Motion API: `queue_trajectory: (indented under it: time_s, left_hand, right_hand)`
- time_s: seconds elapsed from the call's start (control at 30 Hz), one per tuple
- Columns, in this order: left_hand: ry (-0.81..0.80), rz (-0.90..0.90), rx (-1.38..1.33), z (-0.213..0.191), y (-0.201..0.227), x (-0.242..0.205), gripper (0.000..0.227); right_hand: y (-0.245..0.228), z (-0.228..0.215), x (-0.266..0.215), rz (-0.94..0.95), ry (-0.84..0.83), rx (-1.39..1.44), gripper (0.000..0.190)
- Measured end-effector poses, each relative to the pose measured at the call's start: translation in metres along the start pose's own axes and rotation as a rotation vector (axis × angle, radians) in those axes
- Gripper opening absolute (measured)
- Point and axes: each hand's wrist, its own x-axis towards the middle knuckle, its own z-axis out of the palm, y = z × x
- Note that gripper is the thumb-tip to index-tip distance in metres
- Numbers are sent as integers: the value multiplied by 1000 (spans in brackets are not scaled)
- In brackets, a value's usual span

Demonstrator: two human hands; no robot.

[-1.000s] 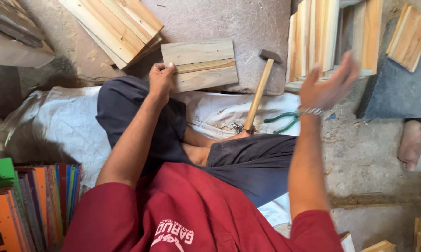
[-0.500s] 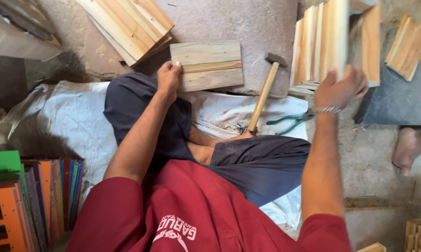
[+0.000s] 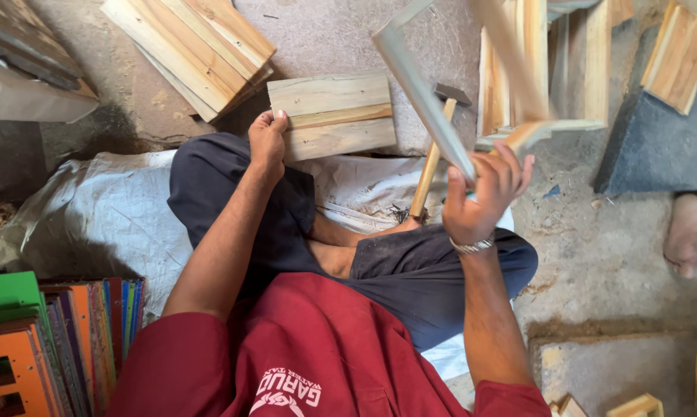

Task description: The person sits on the floor and assembles small wooden frames by nailing planks together. They use a hammer to drive nails into the wood, occasionally adjusting the pieces and stacking completed frames.

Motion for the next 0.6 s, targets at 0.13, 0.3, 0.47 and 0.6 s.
queue_trajectory:
  time_s: [0.13, 0.3, 0.47, 0.6]
  left_hand:
    - [-83, 71, -37, -11, 29, -23, 18]
    - [-87, 71, -1, -41, 87, -72, 18]
    - [-62, 93, 4, -92, 123, -125, 17]
    - [-50, 86, -86, -120, 132, -150, 17]
  right_hand:
    - [4, -15, 14, 606, 187, 889, 27]
    - [45, -26, 40, 1246, 168, 1501, 39]
    - [71, 5, 30, 1405, 15, 1539, 39]
    - [82, 56, 22, 1451, -230, 1485, 35]
